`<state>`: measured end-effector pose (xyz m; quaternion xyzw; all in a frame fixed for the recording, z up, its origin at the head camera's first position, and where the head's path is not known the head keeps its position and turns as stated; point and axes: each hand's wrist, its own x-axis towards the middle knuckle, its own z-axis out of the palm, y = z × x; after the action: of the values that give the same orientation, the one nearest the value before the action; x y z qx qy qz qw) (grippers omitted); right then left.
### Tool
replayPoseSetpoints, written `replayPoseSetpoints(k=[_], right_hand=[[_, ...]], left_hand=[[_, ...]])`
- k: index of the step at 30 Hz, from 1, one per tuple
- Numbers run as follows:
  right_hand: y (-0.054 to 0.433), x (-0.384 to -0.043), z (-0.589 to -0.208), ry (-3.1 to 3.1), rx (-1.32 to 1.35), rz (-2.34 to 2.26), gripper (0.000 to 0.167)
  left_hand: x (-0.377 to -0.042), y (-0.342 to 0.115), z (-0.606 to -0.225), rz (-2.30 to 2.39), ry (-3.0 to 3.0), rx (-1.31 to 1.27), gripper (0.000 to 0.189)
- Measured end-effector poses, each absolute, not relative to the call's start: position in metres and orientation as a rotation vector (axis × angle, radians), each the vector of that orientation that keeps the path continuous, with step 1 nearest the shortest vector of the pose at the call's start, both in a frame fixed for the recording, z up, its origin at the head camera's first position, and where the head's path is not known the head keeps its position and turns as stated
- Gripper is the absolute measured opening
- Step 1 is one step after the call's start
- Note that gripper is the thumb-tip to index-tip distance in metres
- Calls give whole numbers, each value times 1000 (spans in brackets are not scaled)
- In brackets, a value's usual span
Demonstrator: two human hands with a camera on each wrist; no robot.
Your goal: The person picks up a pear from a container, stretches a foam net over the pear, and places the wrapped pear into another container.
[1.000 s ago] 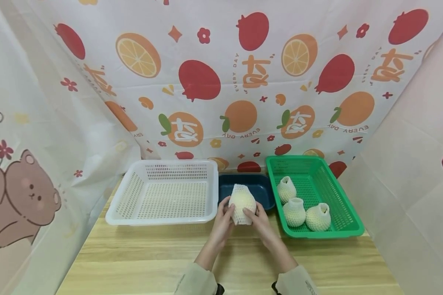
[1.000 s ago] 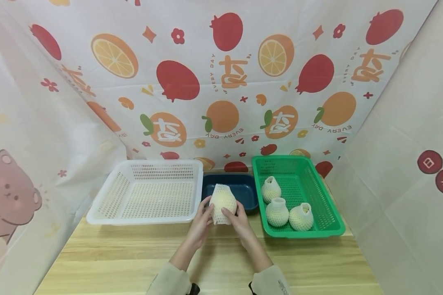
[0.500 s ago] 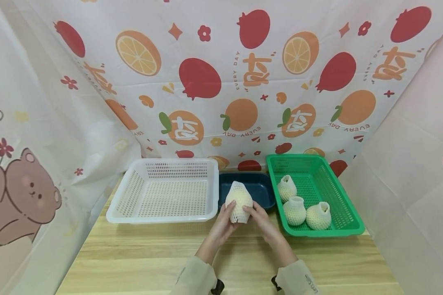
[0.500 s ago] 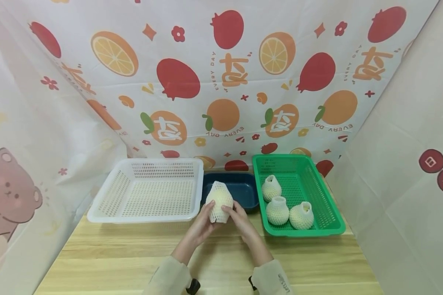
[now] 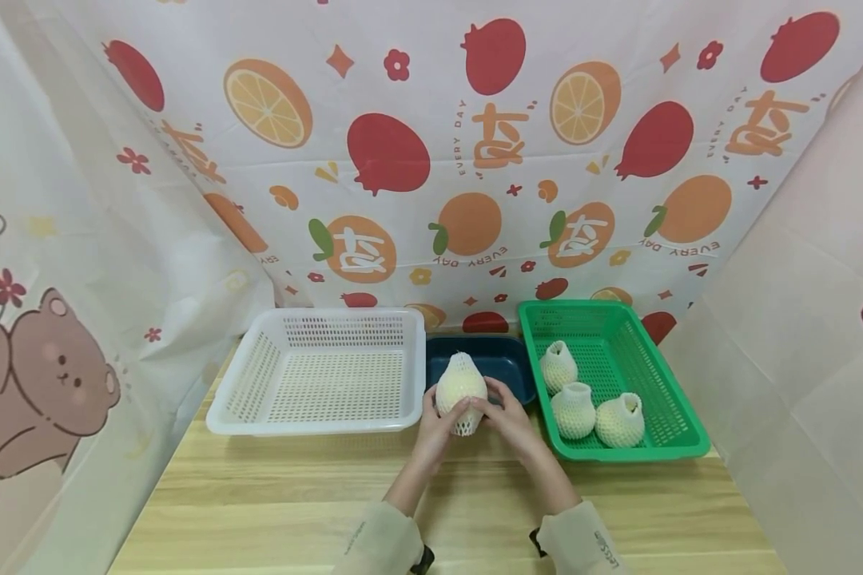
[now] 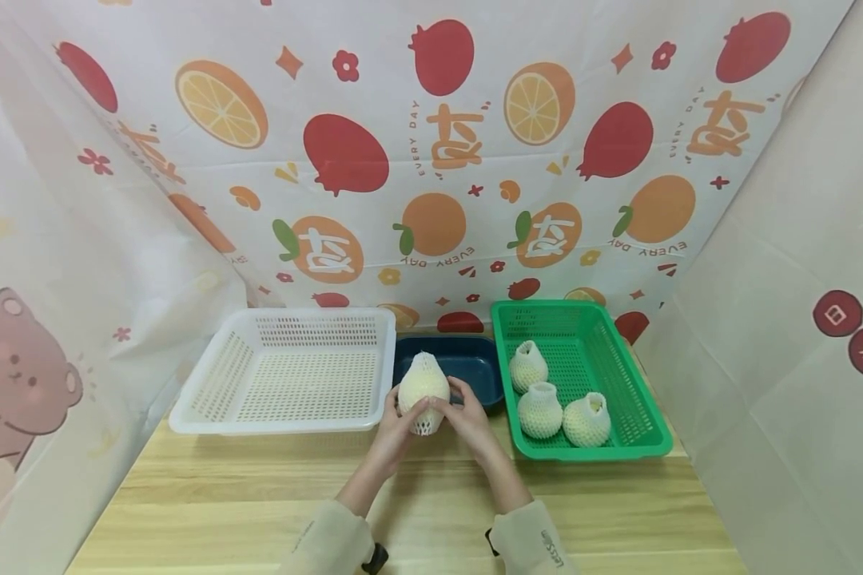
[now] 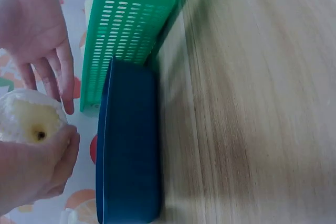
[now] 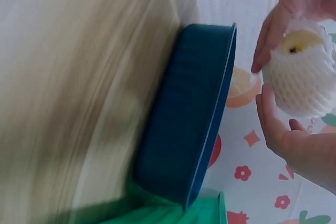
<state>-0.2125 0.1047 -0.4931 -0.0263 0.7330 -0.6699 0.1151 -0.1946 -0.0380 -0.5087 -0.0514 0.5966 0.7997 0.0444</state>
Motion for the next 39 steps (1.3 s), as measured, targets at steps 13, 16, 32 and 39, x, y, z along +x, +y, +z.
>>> replayPoseSetpoints(k=[13, 16, 32, 39], right_hand=[[106, -199, -461, 2140, -64, -1930, 57], [107, -208, -477, 2103, -32, -1940, 65], [107, -208, -497, 1996, 90, -2065, 71], [119, -206, -501, 2001, 138, -2129, 65]], left_hand=[[-188, -28, -503, 2259, 2408, -215, 89], [-189, -24, -509, 2150, 2575, -234, 89], [-181, -7, -522, 1656, 3259, 137, 81], [-173, -11, -524, 2072, 2748, 153, 68]])
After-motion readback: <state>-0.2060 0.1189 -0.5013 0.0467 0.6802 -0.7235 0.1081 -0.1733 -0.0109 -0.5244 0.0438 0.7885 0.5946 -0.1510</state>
